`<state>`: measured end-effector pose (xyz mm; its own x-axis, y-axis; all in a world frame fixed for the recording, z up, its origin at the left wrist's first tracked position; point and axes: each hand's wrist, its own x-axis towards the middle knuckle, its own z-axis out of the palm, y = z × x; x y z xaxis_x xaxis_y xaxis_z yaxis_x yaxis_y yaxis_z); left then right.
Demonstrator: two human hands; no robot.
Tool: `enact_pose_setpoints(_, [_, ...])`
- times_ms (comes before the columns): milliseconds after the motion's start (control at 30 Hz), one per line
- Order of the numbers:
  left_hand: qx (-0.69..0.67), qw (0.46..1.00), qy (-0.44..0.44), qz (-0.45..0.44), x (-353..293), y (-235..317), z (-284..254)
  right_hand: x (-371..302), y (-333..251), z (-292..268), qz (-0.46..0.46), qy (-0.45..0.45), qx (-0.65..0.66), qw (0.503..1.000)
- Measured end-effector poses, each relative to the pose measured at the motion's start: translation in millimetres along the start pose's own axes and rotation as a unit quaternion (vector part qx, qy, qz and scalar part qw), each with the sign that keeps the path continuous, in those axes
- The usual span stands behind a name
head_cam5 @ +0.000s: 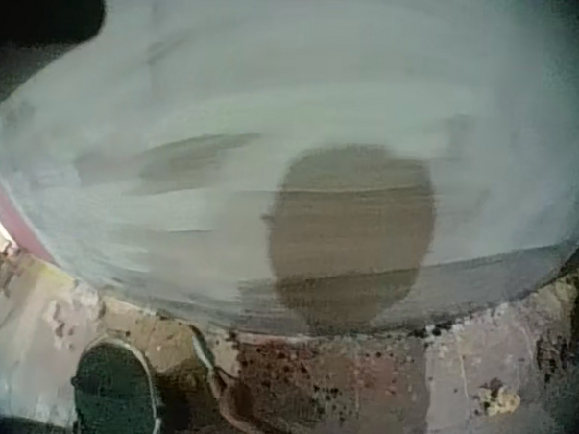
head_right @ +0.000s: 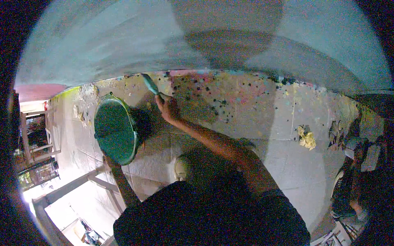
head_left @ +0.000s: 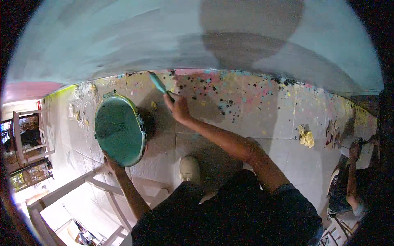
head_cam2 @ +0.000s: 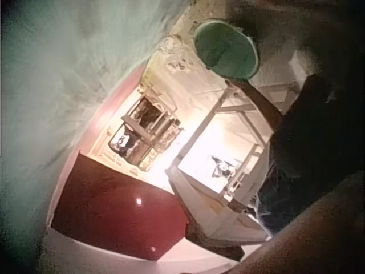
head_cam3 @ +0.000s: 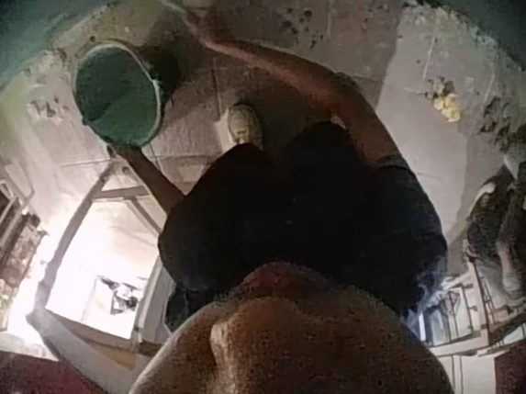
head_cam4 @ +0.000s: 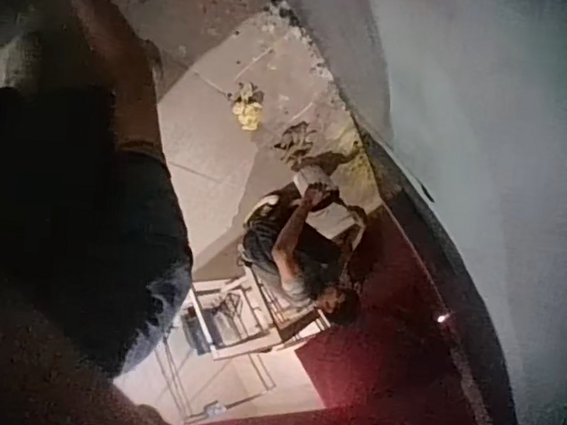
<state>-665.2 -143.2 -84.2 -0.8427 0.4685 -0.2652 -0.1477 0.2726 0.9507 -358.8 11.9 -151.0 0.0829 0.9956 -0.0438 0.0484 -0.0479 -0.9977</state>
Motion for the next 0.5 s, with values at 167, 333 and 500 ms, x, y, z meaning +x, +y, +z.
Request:
enact_pose_setpoints(167, [-0.051, 0.997, -0.023, 0.046, 55.4, -33.7, -47.3, 35.4, 44.2, 29.7, -0.088, 0.011, -0.08, 0.993])
enact_pose_setpoints(333, [-0.025, 0.998, 0.027, 0.06, 47.4, -23.8, -41.9, -3.4, 16.8, -63.5, 0.058, 0.118, 0.013, 0.991])
enact_pose_setpoints(500, [-0.059, 0.995, -0.016, 0.08, 62.1, -29.6, -34.6, -60.5, 43.4, -194.5, 0.111, 0.298, 0.129, 0.939])
